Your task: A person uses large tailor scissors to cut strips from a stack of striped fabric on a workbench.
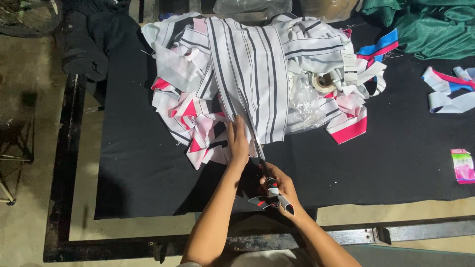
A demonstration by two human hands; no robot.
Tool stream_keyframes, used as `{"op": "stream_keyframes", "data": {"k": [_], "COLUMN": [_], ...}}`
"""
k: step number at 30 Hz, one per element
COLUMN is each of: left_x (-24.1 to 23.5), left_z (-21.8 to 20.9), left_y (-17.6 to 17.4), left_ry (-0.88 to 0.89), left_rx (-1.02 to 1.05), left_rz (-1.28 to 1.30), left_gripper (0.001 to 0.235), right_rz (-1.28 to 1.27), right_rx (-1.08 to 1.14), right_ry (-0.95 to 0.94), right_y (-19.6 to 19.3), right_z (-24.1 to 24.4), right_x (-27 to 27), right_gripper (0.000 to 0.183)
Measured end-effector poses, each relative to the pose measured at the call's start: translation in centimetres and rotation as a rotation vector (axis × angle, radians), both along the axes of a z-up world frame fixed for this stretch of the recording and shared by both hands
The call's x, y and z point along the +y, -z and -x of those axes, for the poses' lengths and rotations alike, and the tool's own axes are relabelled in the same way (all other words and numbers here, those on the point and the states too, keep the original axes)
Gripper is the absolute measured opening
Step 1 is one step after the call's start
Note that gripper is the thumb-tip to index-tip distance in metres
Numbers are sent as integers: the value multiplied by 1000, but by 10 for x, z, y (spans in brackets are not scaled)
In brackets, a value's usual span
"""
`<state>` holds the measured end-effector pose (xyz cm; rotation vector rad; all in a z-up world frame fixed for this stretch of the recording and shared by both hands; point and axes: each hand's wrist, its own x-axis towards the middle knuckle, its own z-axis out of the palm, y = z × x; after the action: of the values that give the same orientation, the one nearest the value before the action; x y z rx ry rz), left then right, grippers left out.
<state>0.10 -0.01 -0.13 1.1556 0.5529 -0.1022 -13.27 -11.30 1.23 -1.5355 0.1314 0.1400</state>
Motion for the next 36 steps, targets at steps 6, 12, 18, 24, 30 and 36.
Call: {"op": "stream_keyframes", "data": {"k": [6, 12, 18, 24, 30, 36], "left_x": [1, -1, 1, 15, 20, 32], "left_z": [1, 0, -5, -15, -22, -24], "left_y": [-7, -1, 0, -16, -18, -21], "left_ry": [9, -2, 10, -36, -158, -139], "left_rx": [0, 3, 85, 229, 180, 228], "left_rz": [-8, -5, -32, -31, 71, -13], "left_gripper": [94, 94, 95, 97, 89, 92], "right_rz": [13, 25, -52, 254, 231, 457], "right_rx": [10, 7, 4, 242, 316, 137], "right_ry": [11, 24, -111, -324, -111, 223], "right_y": [2, -2, -30, -67, -17, -82], "right_z": [0, 0, 6, 39, 54, -19], "right_x": [0, 0, -15, -81, -183, -163], "right_gripper": [41, 39, 51, 66, 67, 30]}}
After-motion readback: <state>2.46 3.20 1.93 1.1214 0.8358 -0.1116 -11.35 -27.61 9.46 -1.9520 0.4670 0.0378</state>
